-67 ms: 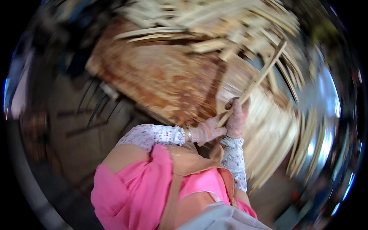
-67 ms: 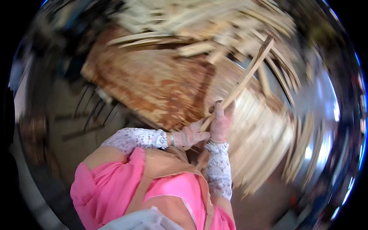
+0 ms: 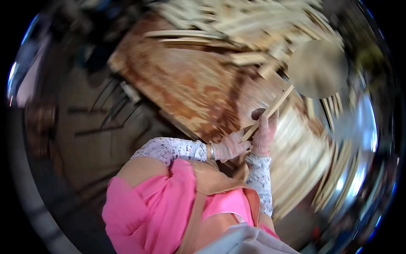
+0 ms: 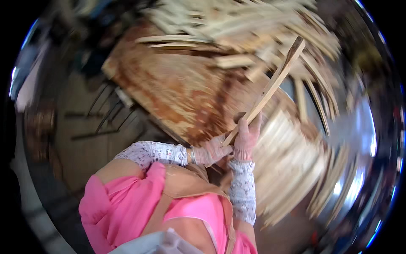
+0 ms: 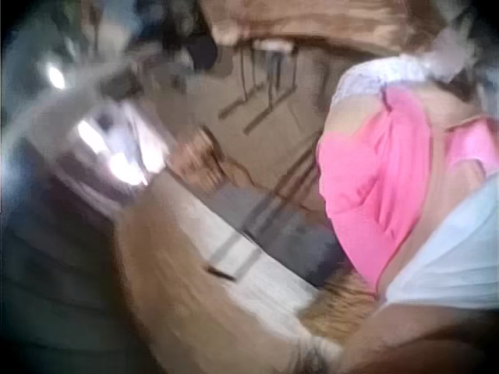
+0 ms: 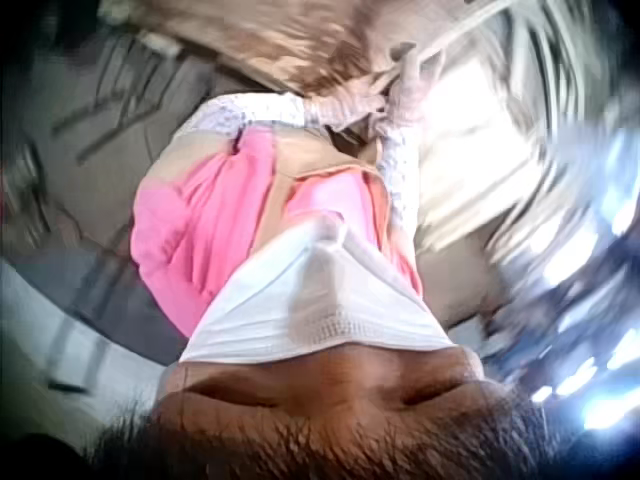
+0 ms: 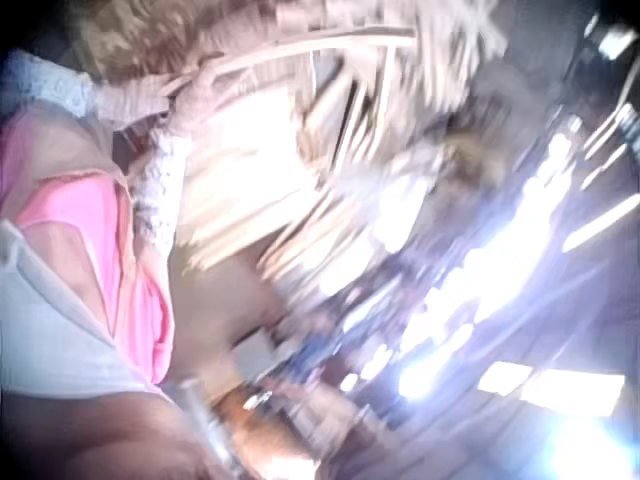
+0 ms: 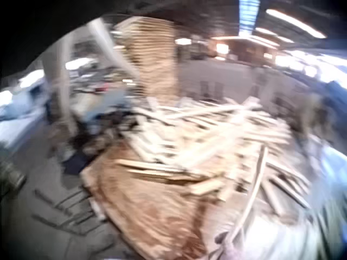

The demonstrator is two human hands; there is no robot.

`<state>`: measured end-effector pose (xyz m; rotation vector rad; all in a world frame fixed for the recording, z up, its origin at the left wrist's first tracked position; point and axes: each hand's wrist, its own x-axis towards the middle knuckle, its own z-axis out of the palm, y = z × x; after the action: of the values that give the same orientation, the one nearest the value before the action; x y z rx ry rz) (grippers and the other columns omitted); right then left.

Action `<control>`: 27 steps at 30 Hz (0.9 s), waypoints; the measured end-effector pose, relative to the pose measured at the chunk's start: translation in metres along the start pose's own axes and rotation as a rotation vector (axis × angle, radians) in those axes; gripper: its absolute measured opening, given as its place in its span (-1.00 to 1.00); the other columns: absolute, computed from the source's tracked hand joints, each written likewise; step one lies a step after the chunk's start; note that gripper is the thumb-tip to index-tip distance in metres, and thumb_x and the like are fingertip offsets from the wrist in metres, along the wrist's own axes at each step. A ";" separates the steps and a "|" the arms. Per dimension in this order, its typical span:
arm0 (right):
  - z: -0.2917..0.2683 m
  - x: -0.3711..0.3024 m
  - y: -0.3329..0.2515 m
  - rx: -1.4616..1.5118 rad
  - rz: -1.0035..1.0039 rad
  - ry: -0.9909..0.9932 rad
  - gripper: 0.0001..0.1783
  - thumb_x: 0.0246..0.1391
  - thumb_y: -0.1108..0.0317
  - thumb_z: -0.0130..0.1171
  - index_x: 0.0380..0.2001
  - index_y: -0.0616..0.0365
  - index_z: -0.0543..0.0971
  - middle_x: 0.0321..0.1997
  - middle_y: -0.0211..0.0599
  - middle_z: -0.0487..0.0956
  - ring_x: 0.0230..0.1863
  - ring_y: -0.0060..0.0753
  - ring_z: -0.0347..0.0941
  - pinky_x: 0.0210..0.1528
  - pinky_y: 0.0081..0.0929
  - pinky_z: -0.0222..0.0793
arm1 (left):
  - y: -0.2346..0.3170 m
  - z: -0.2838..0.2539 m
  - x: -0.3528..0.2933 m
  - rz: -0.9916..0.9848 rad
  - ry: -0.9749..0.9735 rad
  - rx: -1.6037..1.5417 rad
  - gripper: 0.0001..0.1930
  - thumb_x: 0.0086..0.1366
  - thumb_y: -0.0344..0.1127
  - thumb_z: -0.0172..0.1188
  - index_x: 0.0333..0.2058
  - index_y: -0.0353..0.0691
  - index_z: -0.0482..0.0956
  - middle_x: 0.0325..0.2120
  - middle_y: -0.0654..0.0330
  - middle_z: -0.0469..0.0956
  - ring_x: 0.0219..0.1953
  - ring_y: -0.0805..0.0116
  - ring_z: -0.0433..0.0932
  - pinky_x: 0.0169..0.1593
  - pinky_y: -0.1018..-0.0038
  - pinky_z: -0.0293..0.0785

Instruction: The person repeatedly picks up thin wooden strips from a large pile on a workbench and arranges them into a neat, aligned stack. The person handles the strips by hand, moving them from a disorganized pile to a growing organized stack on the right side of the bench.

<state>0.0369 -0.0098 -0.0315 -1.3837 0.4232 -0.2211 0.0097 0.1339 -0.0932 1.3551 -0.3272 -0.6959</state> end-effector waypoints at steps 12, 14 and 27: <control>0.251 0.004 0.091 -0.394 0.253 -0.600 -0.40 0.42 0.41 0.18 0.44 0.38 0.39 0.16 -0.15 0.63 0.13 -0.40 0.54 0.26 -0.48 0.46 | -0.072 -0.553 -0.228 -0.131 1.755 0.165 -0.45 0.44 0.11 0.23 0.02 -0.36 0.61 -0.18 -0.11 0.74 -0.14 -0.17 0.70 -0.03 0.08 0.55; 0.293 0.013 0.119 -0.358 0.296 -0.537 -0.41 0.43 0.40 0.18 0.43 0.40 0.39 0.16 -0.15 0.64 0.10 -0.41 0.55 0.22 -0.49 0.47 | -0.058 -0.627 -0.227 -0.379 1.775 0.200 -0.47 0.42 0.08 0.19 0.09 -0.29 0.61 -0.06 -0.24 0.71 0.00 -0.35 0.65 0.08 0.02 0.55; 0.453 0.006 0.176 -0.559 0.246 -0.512 -0.39 0.55 0.16 0.04 0.41 0.42 0.38 -0.05 -0.15 0.72 -0.08 -0.37 0.63 0.05 -0.39 0.58 | -0.206 -0.825 -0.189 -0.855 1.072 0.807 -0.60 0.49 -0.23 0.02 0.24 -0.02 0.58 0.36 -0.08 0.45 0.22 -0.13 0.55 0.24 0.10 0.58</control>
<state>0.2139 0.4282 -0.1473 -1.8438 0.2243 0.4825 0.3010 0.8817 -0.4312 2.4604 0.9918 -0.4009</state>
